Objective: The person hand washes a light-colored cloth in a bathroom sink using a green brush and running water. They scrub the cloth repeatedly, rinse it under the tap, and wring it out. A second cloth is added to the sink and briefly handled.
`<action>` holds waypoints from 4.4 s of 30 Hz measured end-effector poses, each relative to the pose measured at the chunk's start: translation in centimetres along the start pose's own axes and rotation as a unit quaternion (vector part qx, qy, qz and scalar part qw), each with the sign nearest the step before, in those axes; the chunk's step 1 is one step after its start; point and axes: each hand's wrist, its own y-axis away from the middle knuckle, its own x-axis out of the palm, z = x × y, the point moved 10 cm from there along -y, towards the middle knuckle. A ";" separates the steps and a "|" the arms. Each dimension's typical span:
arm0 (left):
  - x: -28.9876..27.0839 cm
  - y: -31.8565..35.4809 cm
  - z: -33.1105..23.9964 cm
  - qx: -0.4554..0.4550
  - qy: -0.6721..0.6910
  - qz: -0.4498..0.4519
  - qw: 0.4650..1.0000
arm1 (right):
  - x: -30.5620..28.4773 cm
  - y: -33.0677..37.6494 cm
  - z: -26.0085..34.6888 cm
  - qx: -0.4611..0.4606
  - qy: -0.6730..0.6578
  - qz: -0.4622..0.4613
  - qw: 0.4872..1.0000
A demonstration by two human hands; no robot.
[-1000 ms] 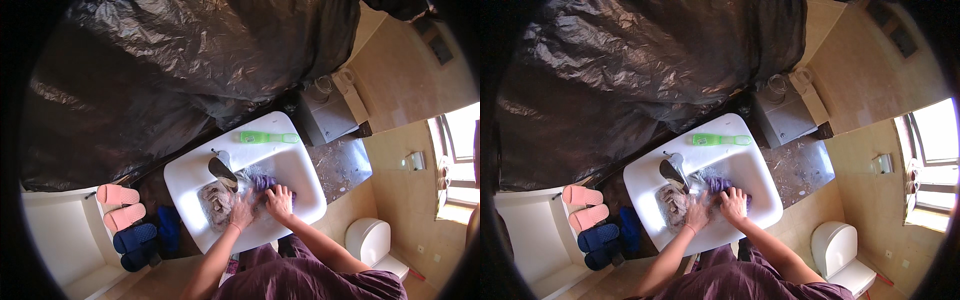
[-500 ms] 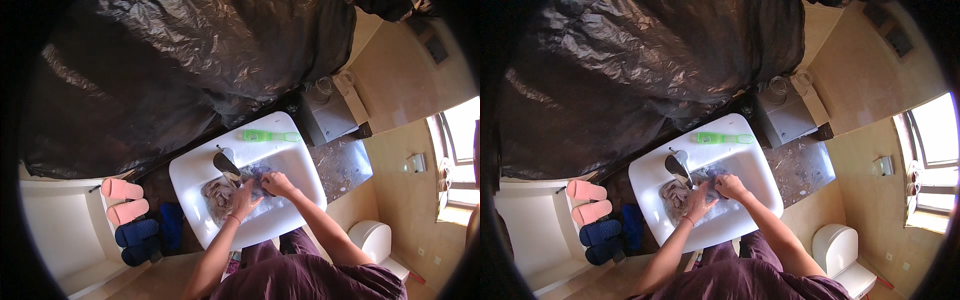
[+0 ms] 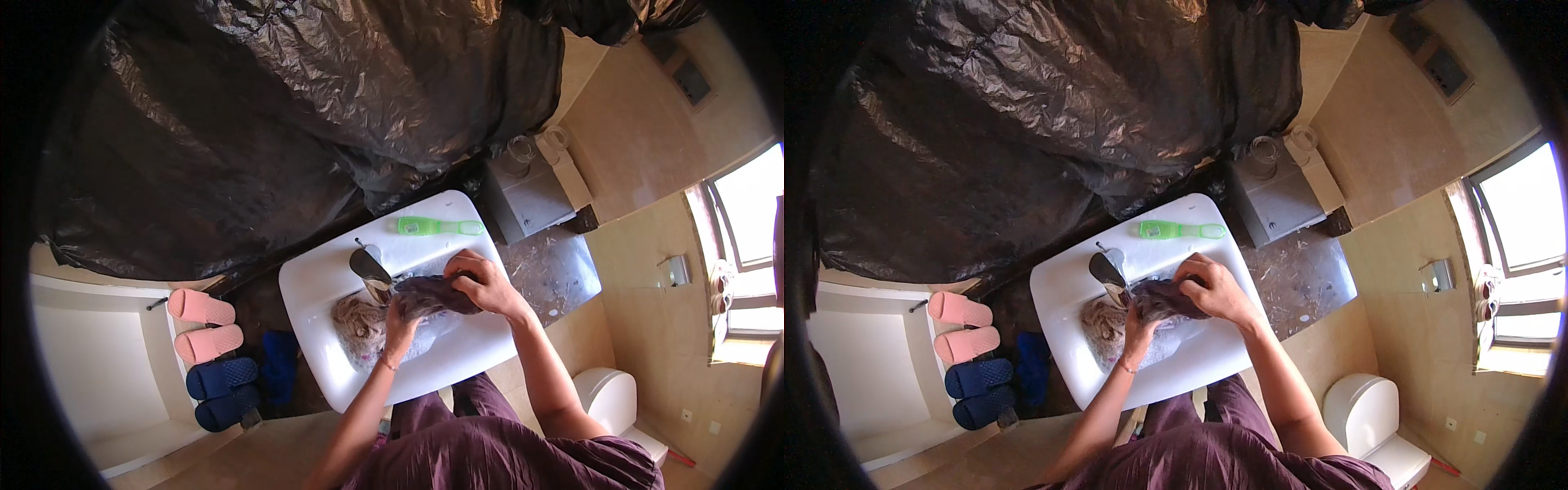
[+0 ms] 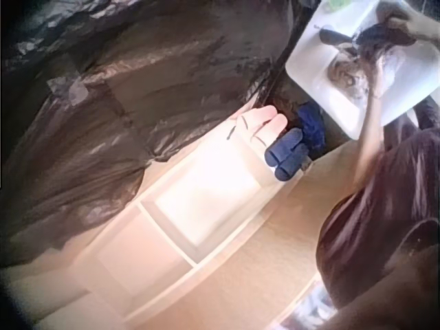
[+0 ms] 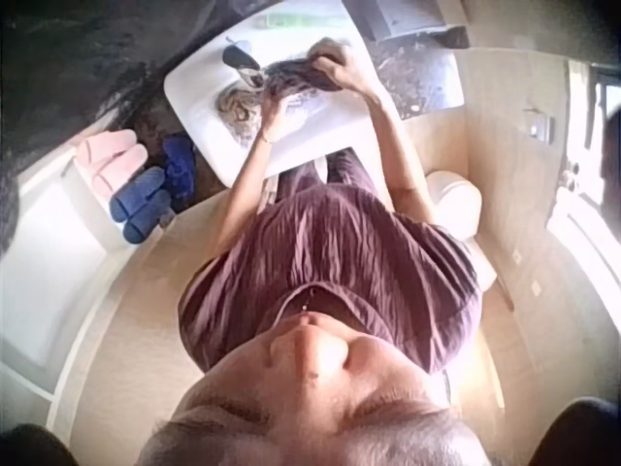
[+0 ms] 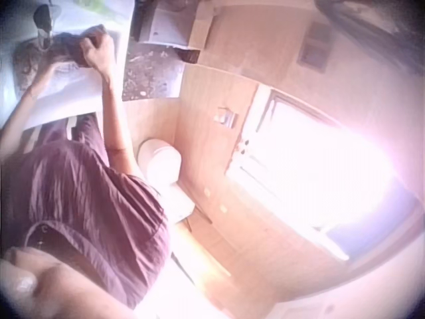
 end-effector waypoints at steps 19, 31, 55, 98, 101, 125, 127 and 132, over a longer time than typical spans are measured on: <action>-2.8 -2.8 8.2 0.033 -0.578 -0.003 0.815 | 12.1 4.0 -18.1 0.056 0.312 0.064 0.946; 5.4 3.0 -10.2 0.108 -0.254 0.109 0.955 | 13.2 7.8 -20.7 0.473 -0.449 -0.040 0.757; 2.3 3.0 2.4 -0.269 0.408 0.021 0.872 | 12.3 3.9 -10.4 0.222 -0.488 -0.104 0.838; 0.7 -3.6 -0.7 0.039 -0.433 -0.205 0.877 | 12.3 5.5 -13.6 0.252 0.159 -0.113 0.948; -1.5 -2.5 0.6 0.037 -0.398 -0.269 0.876 | 12.6 5.5 -12.9 0.219 0.177 -0.114 0.953; 19.6 4.0 -11.9 0.090 -0.195 0.208 0.954 | -9.1 26.2 -14.5 0.244 -0.288 -0.470 0.798; 21.9 3.9 -12.1 0.018 -0.077 0.235 0.969 | -13.5 28.3 -7.3 0.120 0.107 -0.603 0.782; 30.6 7.0 -12.3 -0.051 0.039 0.370 0.927 | -10.8 24.6 -4.5 0.188 -0.263 -0.345 0.881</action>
